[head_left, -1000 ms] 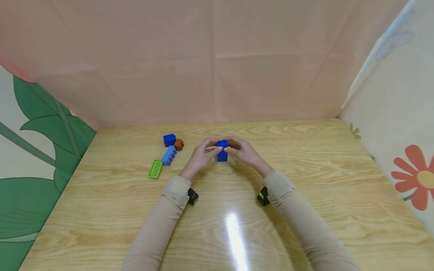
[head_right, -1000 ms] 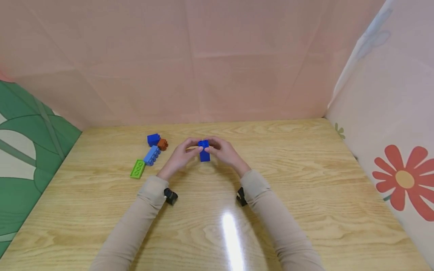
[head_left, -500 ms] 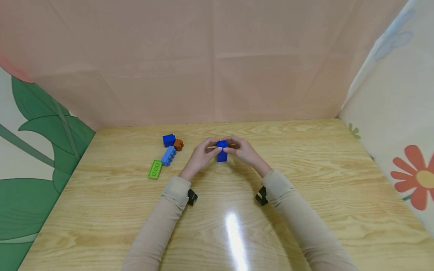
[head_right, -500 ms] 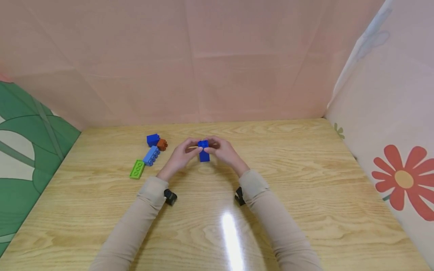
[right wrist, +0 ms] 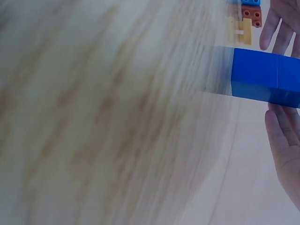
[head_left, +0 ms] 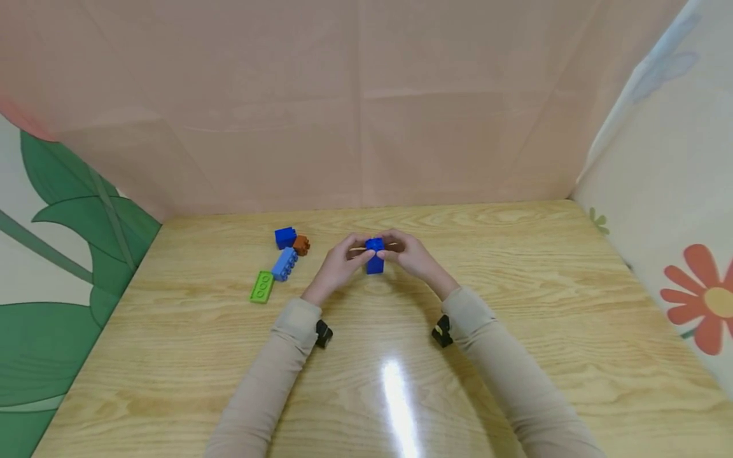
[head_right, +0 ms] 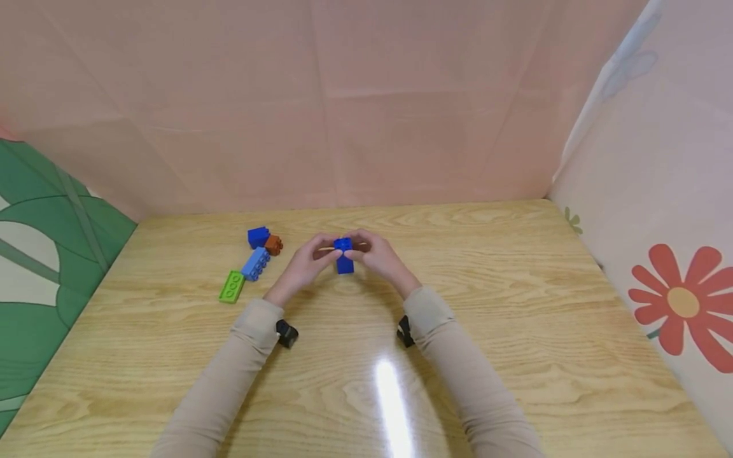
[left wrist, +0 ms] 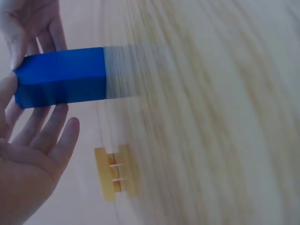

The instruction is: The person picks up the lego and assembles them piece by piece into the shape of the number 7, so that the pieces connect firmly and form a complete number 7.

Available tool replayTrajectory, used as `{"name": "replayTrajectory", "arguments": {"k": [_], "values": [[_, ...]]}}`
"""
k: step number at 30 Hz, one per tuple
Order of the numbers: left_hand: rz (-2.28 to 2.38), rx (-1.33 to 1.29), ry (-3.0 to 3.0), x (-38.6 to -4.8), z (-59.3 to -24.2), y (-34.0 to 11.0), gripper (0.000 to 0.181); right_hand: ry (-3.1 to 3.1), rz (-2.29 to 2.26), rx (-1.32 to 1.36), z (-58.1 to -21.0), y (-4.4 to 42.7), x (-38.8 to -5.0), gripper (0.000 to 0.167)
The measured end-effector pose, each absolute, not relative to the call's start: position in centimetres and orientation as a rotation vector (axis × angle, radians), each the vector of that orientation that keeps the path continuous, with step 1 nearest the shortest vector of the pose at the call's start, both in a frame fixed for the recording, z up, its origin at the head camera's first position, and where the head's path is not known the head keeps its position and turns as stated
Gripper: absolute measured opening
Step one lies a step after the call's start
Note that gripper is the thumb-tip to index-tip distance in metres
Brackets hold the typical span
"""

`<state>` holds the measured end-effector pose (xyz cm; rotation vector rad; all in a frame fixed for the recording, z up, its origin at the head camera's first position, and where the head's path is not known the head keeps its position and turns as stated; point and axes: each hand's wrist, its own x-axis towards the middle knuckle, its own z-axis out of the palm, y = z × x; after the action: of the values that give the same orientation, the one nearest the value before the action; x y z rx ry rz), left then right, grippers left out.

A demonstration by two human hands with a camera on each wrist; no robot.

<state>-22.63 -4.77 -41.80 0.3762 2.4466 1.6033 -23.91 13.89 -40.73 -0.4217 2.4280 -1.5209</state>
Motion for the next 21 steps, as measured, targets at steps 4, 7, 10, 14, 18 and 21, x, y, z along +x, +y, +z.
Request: {"name": "replayTrajectory", "arguments": {"k": [4, 7, 10, 14, 18, 21], "values": [[1.600, 0.377, 2.431, -22.71, -41.80, -4.80, 0.041, 2.445, -1.506, -0.422, -40.83, 13.99, -23.98, 0.035], [1.593, 0.382, 2.433, -22.75, -41.81, -4.83, 0.041, 2.445, -1.496, -0.426, -40.79, 14.02, -24.01, 0.034], [1.573, 0.396, 2.453, -22.73, -41.75, -4.78, 0.042, 2.439, -1.489, -0.428, -40.60, 14.02, -23.99, 0.034], [1.530, 0.408, 2.498, -22.61, -41.61, -4.64, 0.043, 2.423, -1.514, -0.434, -40.48, 13.92, -24.06, 0.033], [1.505, 0.418, 2.534, -22.54, -41.51, -4.57, 0.044, 2.416, -1.532, -0.457, -40.53, 13.79, -24.12, 0.034], [1.494, 0.430, 2.545, -22.55, -41.50, -4.60, 0.045, 2.432, -1.513, -0.467, -40.58, 13.72, -24.04, 0.034]]}}
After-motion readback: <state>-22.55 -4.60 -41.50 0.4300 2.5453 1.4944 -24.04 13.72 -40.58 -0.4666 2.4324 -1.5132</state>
